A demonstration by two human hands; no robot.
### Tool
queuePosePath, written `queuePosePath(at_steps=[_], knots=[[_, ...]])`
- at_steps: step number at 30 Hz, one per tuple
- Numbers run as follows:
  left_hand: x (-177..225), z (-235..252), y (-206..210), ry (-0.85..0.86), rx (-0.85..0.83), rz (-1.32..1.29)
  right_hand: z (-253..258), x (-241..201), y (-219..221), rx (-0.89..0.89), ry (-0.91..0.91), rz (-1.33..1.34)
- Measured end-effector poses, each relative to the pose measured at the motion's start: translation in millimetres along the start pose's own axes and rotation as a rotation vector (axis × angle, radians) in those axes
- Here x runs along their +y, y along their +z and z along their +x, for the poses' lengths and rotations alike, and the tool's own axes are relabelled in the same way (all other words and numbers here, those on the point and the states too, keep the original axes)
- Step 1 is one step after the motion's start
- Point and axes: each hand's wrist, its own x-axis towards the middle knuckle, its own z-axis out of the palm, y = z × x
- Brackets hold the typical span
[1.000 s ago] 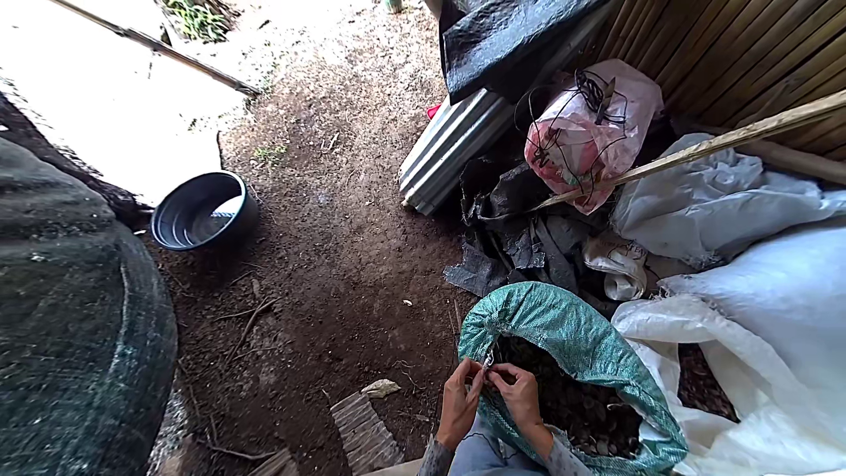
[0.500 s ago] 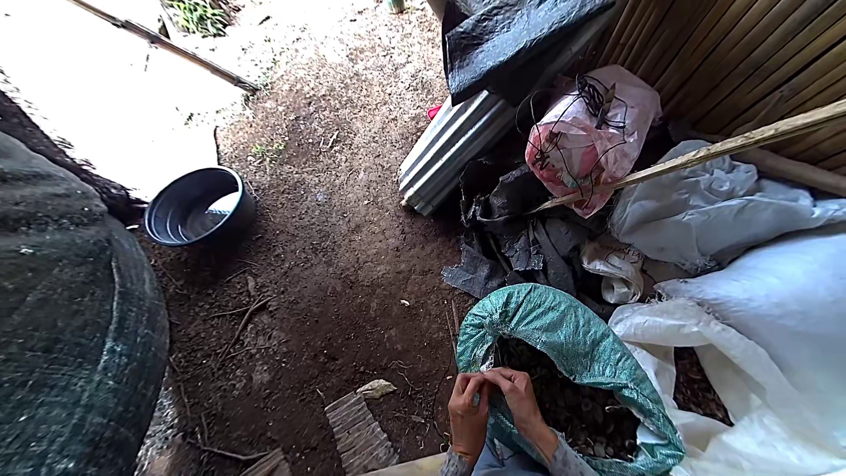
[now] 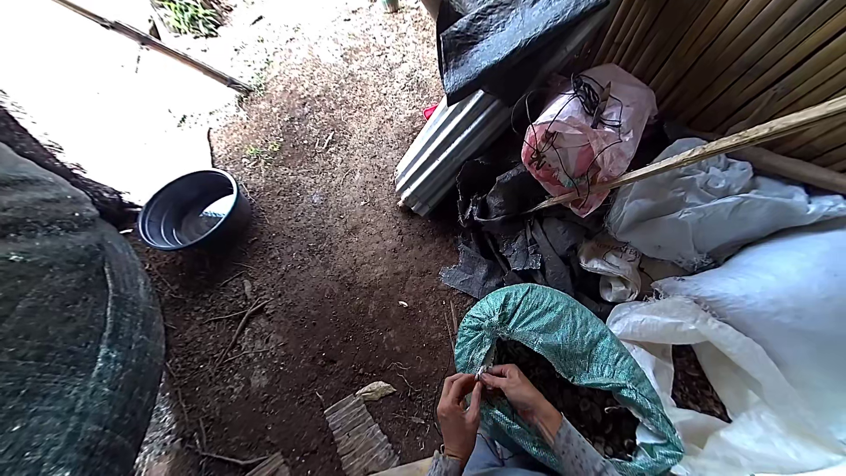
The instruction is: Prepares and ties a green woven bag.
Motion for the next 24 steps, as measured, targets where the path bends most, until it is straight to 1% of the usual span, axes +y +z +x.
queuePosePath(at_steps=[2, 5, 7, 10, 12, 13, 15, 17, 19, 22, 24], knots=[[1, 1, 2, 0.013, 0.007, 0.011, -1, 3, -1, 0.013, -0.043, -0.006], [10, 6, 3, -0.063, 0.047, 0.051, -3, 7, 4, 0.076, -0.091, 0.001], [16, 10, 4, -0.158, 0.065, 0.027, -6, 9, 9, 0.138, -0.098, 0.049], [26, 14, 8, -0.397, 0.106, -0.095, -14, 13, 21, 0.240, -0.129, 0.114], [29, 15, 13, -0.485, 0.140, -0.140, -16, 17, 26, 0.285, -0.168, 0.120], [30, 14, 14, -0.498, 0.143, -0.151, -17, 18, 26, 0.292, -0.177, 0.112], [29, 14, 14, -0.465, 0.114, -0.132, -16, 18, 23, 0.288, -0.184, 0.060], [25, 16, 12, -0.411, 0.058, -0.103, -14, 17, 19, 0.294, -0.200, -0.050], [24, 20, 9, -0.394, 0.010, -0.129, -13, 16, 15, 0.340, -0.234, -0.182], [22, 28, 0, -0.433, -0.060, -0.210, -14, 6, 11, 0.420, -0.235, -0.302], [27, 36, -9, -0.478, -0.171, -0.165, -17, 0, 6, 0.416, -0.194, -0.401]])
